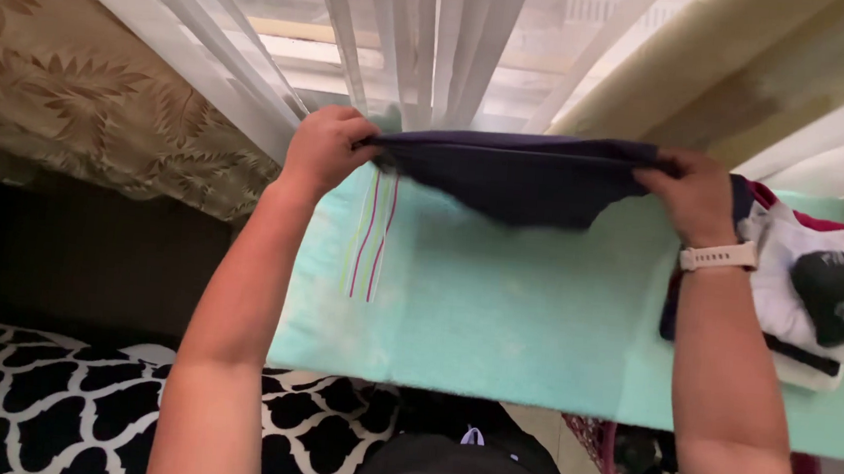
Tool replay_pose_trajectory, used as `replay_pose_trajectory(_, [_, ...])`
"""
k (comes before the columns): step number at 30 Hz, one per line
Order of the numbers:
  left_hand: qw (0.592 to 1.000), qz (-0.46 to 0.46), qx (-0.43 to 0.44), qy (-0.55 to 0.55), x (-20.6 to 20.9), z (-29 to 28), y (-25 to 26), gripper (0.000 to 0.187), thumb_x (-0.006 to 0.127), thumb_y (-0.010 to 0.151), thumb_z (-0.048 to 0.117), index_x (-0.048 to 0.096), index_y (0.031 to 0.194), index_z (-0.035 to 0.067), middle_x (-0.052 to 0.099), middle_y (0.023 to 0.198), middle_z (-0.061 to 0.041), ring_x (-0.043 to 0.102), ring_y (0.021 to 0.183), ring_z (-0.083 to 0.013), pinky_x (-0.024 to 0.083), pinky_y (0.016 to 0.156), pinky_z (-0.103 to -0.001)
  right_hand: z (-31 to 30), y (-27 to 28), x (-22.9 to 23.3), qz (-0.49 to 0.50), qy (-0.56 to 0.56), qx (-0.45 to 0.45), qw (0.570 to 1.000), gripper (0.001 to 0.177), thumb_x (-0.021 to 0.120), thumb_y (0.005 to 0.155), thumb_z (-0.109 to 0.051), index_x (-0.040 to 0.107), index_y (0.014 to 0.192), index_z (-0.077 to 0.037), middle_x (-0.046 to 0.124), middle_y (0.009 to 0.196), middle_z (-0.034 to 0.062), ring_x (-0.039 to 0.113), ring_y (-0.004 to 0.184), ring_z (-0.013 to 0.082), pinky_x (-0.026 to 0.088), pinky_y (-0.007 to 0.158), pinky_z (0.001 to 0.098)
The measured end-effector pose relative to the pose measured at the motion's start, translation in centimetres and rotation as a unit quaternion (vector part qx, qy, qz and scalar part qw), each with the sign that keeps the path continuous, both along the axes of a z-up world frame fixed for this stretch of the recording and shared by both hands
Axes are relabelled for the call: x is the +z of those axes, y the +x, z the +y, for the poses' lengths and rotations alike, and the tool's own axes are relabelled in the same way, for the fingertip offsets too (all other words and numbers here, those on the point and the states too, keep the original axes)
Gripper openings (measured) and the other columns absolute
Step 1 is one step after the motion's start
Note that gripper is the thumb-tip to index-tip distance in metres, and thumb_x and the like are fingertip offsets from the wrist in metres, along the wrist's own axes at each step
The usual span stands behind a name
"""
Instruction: The person folds several pieces of clothing on a light green ironing board. They fold a pair of black socks, a dark blue shirt, and a white shirt, stacking them neatly on the board.
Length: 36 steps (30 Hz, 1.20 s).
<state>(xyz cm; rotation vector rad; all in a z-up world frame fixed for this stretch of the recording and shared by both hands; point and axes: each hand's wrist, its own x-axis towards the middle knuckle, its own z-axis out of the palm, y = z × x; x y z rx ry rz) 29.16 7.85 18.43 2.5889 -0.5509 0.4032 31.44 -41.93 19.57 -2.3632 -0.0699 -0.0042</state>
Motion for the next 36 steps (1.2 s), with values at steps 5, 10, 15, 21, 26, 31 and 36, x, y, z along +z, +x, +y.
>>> replay_pose_trajectory(5, [0.974,-0.208,-0.059,0.064,0.8,-2.0,-4.4,0.008,0.073,0.084,0.009,0.069,0.088,0.015,0.058,0.077,-0.006,0.056,0.066,-0.0305,0.044,0.060,-0.043,-2.9,-5.9,-1.4,-0.128,-0.010,0.012,0.992,0.026,0.076,0.079,-0.010,0.075,0.105,-0.014,0.069,0.096,0.0005,0.060,0.087,0.0118,0.046,0.079,0.0258])
replay_pose_trajectory(10, [0.951,-0.277,-0.065,0.121,-9.4,-3.1,-11.7,0.014,0.058,0.094,0.021,0.057,0.081,0.025,0.047,0.075,0.002,0.054,0.068,-0.0197,0.044,0.059,-0.034,-3.6,-14.0,-8.2,-0.121,-0.066,0.068,0.988,0.023,0.073,0.065,-0.015,0.074,0.083,-0.028,0.071,0.083,-0.0049,0.067,0.094,0.0192,0.049,0.089,0.0317])
replay_pose_trajectory(15, [0.961,-0.203,-0.128,0.135,-16.4,-3.1,-20.5,0.005,0.059,0.091,0.024,0.059,0.086,0.022,0.053,0.083,0.000,0.058,0.086,-0.0212,0.043,0.071,-0.036,-4.8,-23.0,-19.3,-0.050,-0.146,0.145,0.977,0.021,0.077,0.061,-0.018,0.074,0.080,-0.027,0.073,0.082,-0.0053,0.065,0.095,0.0208,0.048,0.093,0.0352])
replay_pose_trajectory(21, [0.967,-0.151,-0.123,0.164,-19.9,-2.7,-24.7,0.003,0.061,0.087,0.026,0.061,0.087,0.023,0.053,0.081,0.000,0.058,0.081,-0.0212,0.043,0.068,-0.036,-4.1,-27.1,-22.9,0.002,-0.293,0.150,0.944,0.018,0.072,0.070,-0.022,0.070,0.086,-0.031,0.071,0.097,-0.0127,0.062,0.106,0.0124,0.047,0.101,0.0294])
replay_pose_trajectory(26, [0.987,-0.075,-0.103,0.101,-17.2,-6.1,-22.8,0.028,0.065,0.080,0.044,0.066,0.091,0.018,0.060,0.081,-0.004,0.064,0.080,-0.0241,0.048,0.070,-0.040,-1.9,-24.2,-16.5,0.108,-0.159,0.083,0.978,0.028,0.065,0.081,-0.042,0.076,0.099,-0.023,0.075,0.102,0.0041,0.067,0.104,0.0275,0.051,0.095,0.0431])
replay_pose_trajectory(31, [0.983,-0.143,-0.118,0.011,-15.9,-13.6,-15.9,0.015,0.052,0.091,0.027,0.064,0.094,0.020,0.060,0.085,-0.002,0.064,0.082,-0.0211,0.052,0.070,-0.030,-2.1,-17.9,-18.3,-0.016,-0.159,-0.010,0.987,0.026,0.063,0.095,-0.051,0.072,0.109,-0.030,0.072,0.103,-0.0031,0.067,0.100,0.0194,0.052,0.090,0.0377])
replay_pose_trajectory(36, [0.974,-0.185,-0.134,0.008,-18.2,-22.2,-9.4,0.008,0.052,0.088,0.023,0.058,0.083,0.024,0.063,0.083,0.006,0.061,0.097,-0.0149,0.051,0.072,-0.026,-0.5,-12.9,-19.6,-0.076,-0.244,0.083,0.963,0.025,0.068,0.088,-0.029,0.070,0.113,-0.026,0.070,0.108,-0.0030,0.064,0.111,0.0185,0.046,0.098,0.0367])
